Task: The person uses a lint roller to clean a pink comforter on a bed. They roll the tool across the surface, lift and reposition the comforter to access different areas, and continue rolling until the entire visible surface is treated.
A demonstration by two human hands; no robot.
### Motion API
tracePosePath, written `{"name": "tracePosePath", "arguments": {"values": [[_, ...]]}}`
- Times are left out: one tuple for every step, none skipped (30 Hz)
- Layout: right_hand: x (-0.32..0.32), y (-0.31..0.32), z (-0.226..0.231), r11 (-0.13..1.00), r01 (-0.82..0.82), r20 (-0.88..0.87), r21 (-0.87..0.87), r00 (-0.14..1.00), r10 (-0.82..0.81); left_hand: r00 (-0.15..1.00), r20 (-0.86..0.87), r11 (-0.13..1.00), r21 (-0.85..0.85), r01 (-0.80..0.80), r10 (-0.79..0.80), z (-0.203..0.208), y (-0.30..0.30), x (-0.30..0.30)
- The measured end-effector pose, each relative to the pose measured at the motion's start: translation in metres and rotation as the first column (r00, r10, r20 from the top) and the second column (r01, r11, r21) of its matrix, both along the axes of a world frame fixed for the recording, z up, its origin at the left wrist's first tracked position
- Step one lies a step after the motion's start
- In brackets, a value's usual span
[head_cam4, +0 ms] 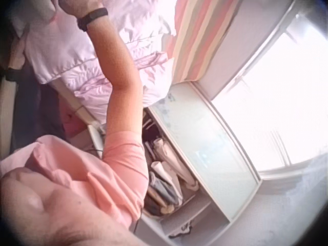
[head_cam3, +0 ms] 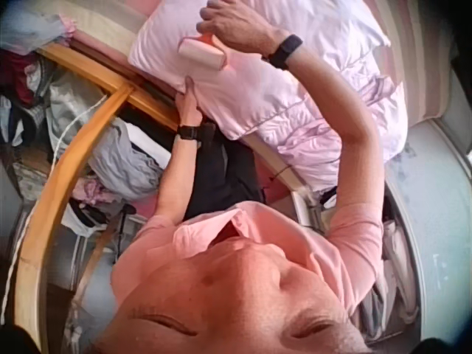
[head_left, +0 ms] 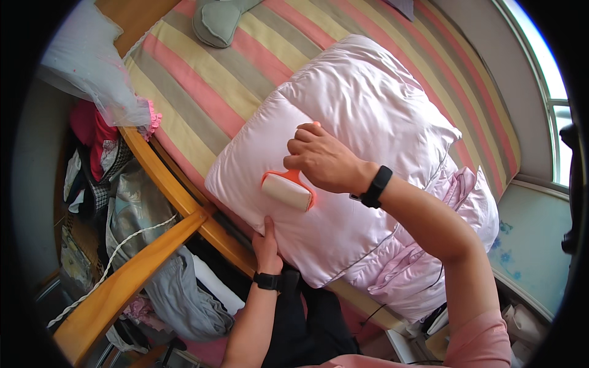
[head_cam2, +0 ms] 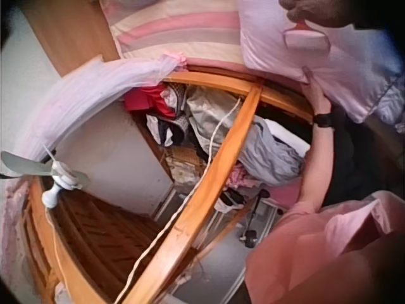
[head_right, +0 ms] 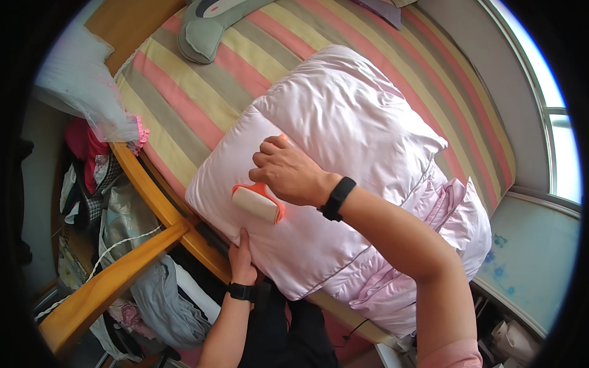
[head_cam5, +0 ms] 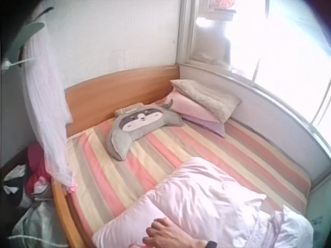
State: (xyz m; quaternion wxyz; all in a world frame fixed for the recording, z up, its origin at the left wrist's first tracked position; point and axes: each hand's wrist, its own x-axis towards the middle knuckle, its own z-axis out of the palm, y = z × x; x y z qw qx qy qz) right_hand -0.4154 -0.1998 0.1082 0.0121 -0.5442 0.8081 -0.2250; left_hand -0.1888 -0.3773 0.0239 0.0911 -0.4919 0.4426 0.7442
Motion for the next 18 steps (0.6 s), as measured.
{"name": "tracePosePath", "arguments": {"values": [[0.0, -0.003, -0.011, 0.999, 0.024, -0.059, 0.043, 0.998, -0.022, 0.998, -0.053, 0.998, -0.06, -0.033, 0.03, -0.003, 0.003, 0.004], [-0.009, 0.006, -0.019, 0.999, 0.03, 0.021, 0.011, 0.999, -0.03, 0.998, -0.021, 0.992, -0.113, -0.053, 0.051, -0.009, 0.004, 0.008], [-0.02, 0.03, -0.023, 0.988, 0.109, 0.012, 0.111, 0.994, -0.111, 0.998, -0.019, 0.986, -0.155, -0.054, 0.052, -0.014, 0.005, 0.01], [-0.039, 0.065, -0.023, 0.988, 0.12, -0.052, 0.094, 0.992, -0.115, 0.997, -0.035, 0.975, -0.207, -0.075, 0.069, -0.02, 0.004, 0.012], [-0.064, 0.101, -0.022, 0.957, 0.246, -0.047, 0.155, 0.969, -0.242, 0.99, -0.097, 0.975, -0.192, -0.116, 0.099, -0.026, 0.004, 0.015], [-0.084, 0.151, -0.012, 0.915, 0.337, -0.177, 0.223, 0.937, -0.302, 0.993, -0.029, 0.971, -0.209, -0.117, 0.114, -0.03, 0.004, 0.017], [-0.104, 0.194, -0.003, 0.858, 0.439, -0.237, 0.267, 0.893, -0.384, 0.993, -0.02, 0.965, -0.237, -0.116, 0.114, -0.033, 0.004, 0.017], [-0.116, 0.237, 0.008, 0.71, 0.596, -0.293, 0.374, 0.803, -0.519, 0.993, -0.039, 0.958, -0.263, -0.118, 0.112, -0.033, 0.005, 0.017], [-0.123, 0.275, 0.02, 0.534, 0.676, -0.36, 0.507, 0.729, -0.582, 0.994, -0.019, 0.953, -0.281, -0.11, 0.109, -0.032, 0.006, 0.015], [-0.121, 0.306, 0.028, 0.393, 0.758, -0.515, 0.521, 0.646, -0.564, 0.993, -0.017, 0.941, -0.319, -0.118, 0.119, -0.028, 0.008, 0.014], [-0.122, 0.327, 0.035, 0.254, 0.796, -0.607, 0.55, 0.589, -0.534, 0.992, -0.024, 0.931, -0.344, -0.121, 0.12, -0.021, 0.01, 0.012], [-0.118, 0.335, 0.036, 0.191, 0.874, -0.647, 0.447, 0.463, -0.606, 0.992, -0.03, 0.921, -0.369, -0.127, 0.125, -0.012, 0.014, 0.011], [-0.109, 0.332, 0.038, 0.316, 0.91, -0.662, 0.266, 0.411, -0.626, 0.998, -0.025, 0.867, -0.495, -0.057, 0.051, -0.001, 0.017, 0.011], [-0.097, 0.317, 0.036, 0.353, 0.926, -0.637, 0.138, 0.356, -0.684, 0.99, -0.072, 0.697, -0.717, 0.032, -0.12, 0.01, 0.022, 0.011], [-0.089, 0.292, 0.036, 0.523, 0.852, -0.547, 0.033, 0.453, -0.704, 0.954, -0.067, 0.457, -0.886, 0.078, -0.292, 0.023, 0.031, 0.015], [-0.078, 0.261, 0.035, 0.634, 0.772, -0.436, -0.043, 0.557, -0.707, 0.898, 0.029, 0.164, -0.98, 0.112, -0.44, 0.037, 0.042, 0.02], [-0.061, 0.228, 0.036, 0.78, 0.625, -0.256, -0.004, 0.754, -0.605, 0.705, 0.177, 0.018, -0.965, 0.26, -0.686, 0.05, 0.05, 0.029], [-0.044, 0.191, 0.034, 0.871, 0.489, -0.088, 0.044, 0.87, -0.484, 0.442, 0.356, -0.178, -0.901, 0.395, -0.823, 0.059, 0.06, 0.037]]}}
